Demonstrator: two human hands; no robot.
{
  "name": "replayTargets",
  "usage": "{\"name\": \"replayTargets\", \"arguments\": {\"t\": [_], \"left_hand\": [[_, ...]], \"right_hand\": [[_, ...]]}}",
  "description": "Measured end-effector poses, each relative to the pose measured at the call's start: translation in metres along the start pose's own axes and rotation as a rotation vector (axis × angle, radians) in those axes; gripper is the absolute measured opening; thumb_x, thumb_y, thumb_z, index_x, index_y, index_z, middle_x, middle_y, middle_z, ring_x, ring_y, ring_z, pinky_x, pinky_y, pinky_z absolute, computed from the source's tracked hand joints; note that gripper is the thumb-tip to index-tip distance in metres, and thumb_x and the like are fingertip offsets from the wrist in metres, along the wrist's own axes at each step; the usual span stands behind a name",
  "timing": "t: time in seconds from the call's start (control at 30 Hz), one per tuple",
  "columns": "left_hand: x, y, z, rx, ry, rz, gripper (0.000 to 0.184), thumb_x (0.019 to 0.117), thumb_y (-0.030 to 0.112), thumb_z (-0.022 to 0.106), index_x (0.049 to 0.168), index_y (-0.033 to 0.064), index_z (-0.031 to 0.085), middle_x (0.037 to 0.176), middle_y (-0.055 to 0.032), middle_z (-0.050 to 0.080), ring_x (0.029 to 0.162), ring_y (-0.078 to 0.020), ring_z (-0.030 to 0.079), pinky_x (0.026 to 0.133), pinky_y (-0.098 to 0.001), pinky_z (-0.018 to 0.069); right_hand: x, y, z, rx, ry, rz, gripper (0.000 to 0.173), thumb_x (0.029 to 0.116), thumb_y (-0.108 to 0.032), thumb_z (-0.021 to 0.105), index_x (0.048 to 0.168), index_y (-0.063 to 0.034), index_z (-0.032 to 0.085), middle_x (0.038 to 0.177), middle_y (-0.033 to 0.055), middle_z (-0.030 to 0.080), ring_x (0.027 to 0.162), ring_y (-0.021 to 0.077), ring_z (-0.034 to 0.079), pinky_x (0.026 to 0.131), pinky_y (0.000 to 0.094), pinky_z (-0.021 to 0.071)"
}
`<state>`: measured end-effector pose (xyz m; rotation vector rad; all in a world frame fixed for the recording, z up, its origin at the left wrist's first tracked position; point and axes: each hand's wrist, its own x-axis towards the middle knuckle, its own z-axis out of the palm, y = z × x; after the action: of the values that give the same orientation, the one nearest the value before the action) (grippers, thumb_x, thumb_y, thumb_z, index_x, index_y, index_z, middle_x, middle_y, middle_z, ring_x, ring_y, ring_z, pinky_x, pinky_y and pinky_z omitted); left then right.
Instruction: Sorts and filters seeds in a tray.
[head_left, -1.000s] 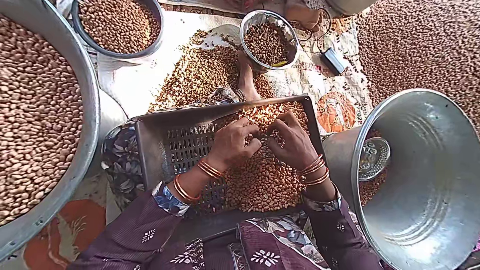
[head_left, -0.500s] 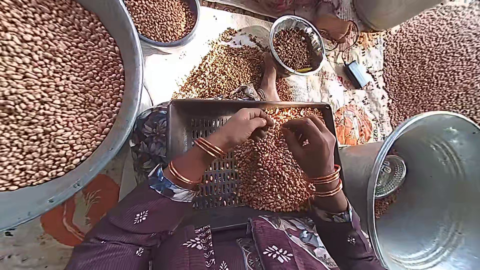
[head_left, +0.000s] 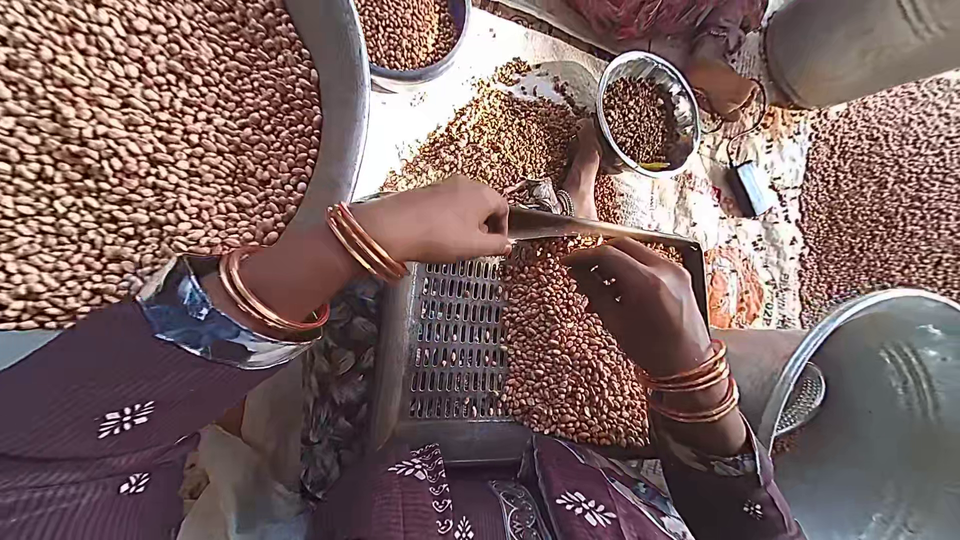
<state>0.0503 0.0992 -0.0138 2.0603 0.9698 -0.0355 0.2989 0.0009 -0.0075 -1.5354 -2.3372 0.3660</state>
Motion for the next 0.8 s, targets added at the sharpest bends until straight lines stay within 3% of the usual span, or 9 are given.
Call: {"name": "replayTargets", "arguments": {"t": [0.1,0.17,0.2,0.33,0.47,0.63,0.8], "left_hand": [[0.003,-0.01,0.035,0.305,-0.137,0.058,0.019,0.0988,0.027,0.068,0.1,0.009,0.073,0.093,-0.0087,0.068,0.087,-0.0273,0.068,0.072,-0.0492,0.0543],[0.001,-0.012,0.054,0.443,-0.145,0.059,0.013,0.0954,0.018,0.071,0.095,0.0047,0.071,0.095,-0.0141,0.068,0.089,-0.034,0.068,0.068,-0.0503,0.0525],[0.001,-0.01,0.058,0.493,-0.185,0.033,0.01,0.0963,0.012,0.068,0.098,0.0025,0.071,0.1,-0.0161,0.068,0.093,-0.0356,0.068,0.07,-0.0498,0.0532],[0.002,0.001,0.064,0.589,-0.22,-0.047,0.012,0.0926,-0.009,0.059,0.1,-0.0033,0.066,0.099,-0.0174,0.065,0.092,-0.0343,0.067,0.068,-0.0442,0.0527],[0.004,0.005,0.066,0.578,-0.191,-0.066,0.014,0.0969,-0.007,0.055,0.106,-0.0033,0.065,0.099,-0.0169,0.064,0.093,-0.0332,0.067,0.07,-0.0427,0.052],[0.004,0.009,0.077,0.645,-0.199,-0.021,0.016,0.0968,-0.009,0.053,0.107,-0.0057,0.064,0.097,-0.017,0.064,0.089,-0.0311,0.067,0.068,-0.0404,0.0507],[0.002,0.008,0.078,0.647,-0.18,-0.02,0.016,0.0962,-0.01,0.053,0.105,-0.0048,0.065,0.096,-0.0164,0.064,0.089,-0.0308,0.067,0.067,-0.0403,0.0502]], "right_hand": [[0.006,0.002,0.015,-0.022,-0.034,0.011,0.017,0.0984,-0.013,0.063,0.107,-0.0095,0.077,0.094,0.0092,0.071,0.071,0.0197,0.069,0.06,0.0361,0.0582],[0.008,0.008,0.026,-0.036,-0.073,0.02,0.017,0.0988,-0.014,0.062,0.106,-0.0091,0.077,0.094,0.0096,0.072,0.071,0.0207,0.07,0.061,0.0372,0.0588],[0.009,0.011,0.03,-0.036,-0.089,0.027,0.017,0.0987,-0.013,0.062,0.106,-0.0087,0.077,0.096,0.0101,0.072,0.071,0.021,0.07,0.061,0.0375,0.0591],[0.01,0.018,0.042,-0.022,-0.117,0.057,0.017,0.0989,-0.014,0.062,0.106,-0.0093,0.077,0.094,0.0098,0.071,0.07,0.021,0.069,0.059,0.038,0.0583],[0.011,0.018,0.052,-0.057,-0.123,0.068,0.016,0.0984,-0.015,0.063,0.105,-0.009,0.077,0.091,0.0099,0.07,0.07,0.0245,0.069,0.059,0.0427,0.0566],[0.01,0.023,0.053,-0.083,-0.155,0.111,0.017,0.098,-0.015,0.064,0.108,-0.0106,0.077,0.096,0.0108,0.072,0.075,0.0274,0.071,0.061,0.0472,0.0574],[0.007,0.03,0.05,-0.074,-0.078,0.079,0.015,0.098,-0.014,0.065,0.106,-0.0105,0.077,0.098,0.0092,0.073,0.075,0.0245,0.071,0.061,0.0438,0.0575]]}}
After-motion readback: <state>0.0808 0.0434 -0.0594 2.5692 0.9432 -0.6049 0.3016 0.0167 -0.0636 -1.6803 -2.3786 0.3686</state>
